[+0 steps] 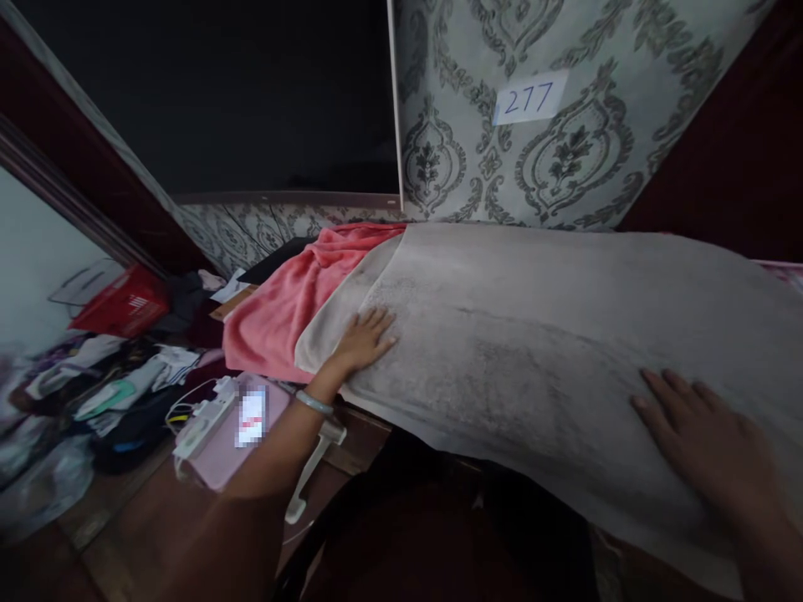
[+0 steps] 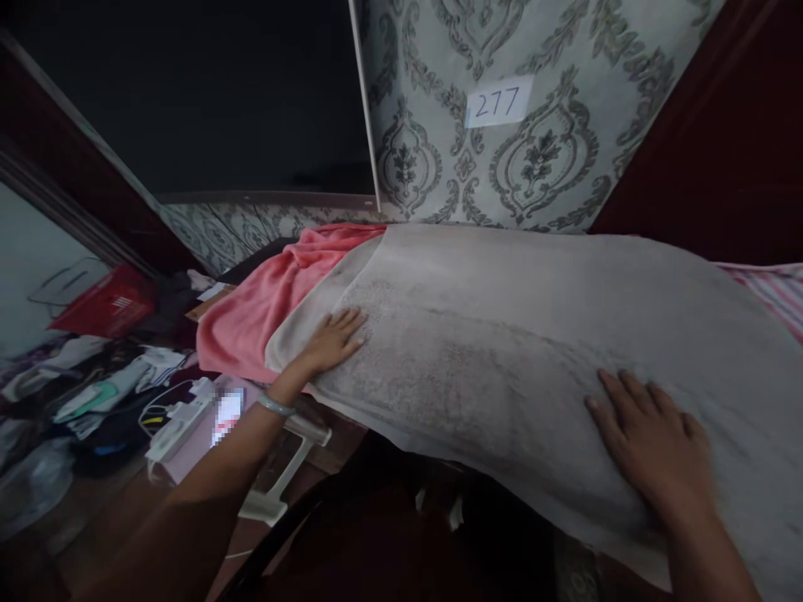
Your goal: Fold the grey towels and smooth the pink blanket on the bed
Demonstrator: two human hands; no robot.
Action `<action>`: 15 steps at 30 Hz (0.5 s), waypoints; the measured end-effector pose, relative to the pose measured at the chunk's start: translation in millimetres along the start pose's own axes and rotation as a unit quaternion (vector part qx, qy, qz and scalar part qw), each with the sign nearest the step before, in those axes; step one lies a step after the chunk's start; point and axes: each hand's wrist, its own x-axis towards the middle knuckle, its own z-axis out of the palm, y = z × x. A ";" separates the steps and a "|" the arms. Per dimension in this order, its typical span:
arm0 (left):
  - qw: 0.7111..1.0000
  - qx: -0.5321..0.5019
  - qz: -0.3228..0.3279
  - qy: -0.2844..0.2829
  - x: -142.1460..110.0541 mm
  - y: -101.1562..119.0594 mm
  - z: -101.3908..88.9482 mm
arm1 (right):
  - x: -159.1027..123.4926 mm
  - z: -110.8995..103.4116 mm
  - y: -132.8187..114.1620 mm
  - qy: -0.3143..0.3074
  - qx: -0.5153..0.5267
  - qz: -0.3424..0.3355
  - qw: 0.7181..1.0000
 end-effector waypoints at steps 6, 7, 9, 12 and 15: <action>0.994 0.001 -0.095 0.047 -4.7 -28.8 0.6 | 1.0 2.0 -1.3 0.001 -0.013 0.015 1.000; 0.994 -0.001 -0.092 0.053 -4.9 -28.6 2.1 | 1.3 2.1 -0.8 0.000 -0.020 0.015 1.000; 0.994 -0.007 -0.086 0.063 -5.2 -29.4 4.5 | 2.1 0.5 0.1 -0.011 -0.040 0.017 0.999; 0.993 -0.041 -0.071 0.080 -6.5 -36.7 6.2 | 5.2 -4.9 -6.8 -0.036 -0.072 0.039 0.996; 0.988 -0.097 -0.052 0.105 -9.1 -47.8 8.2 | 13.3 -6.8 -41.4 -0.037 -0.084 0.048 0.995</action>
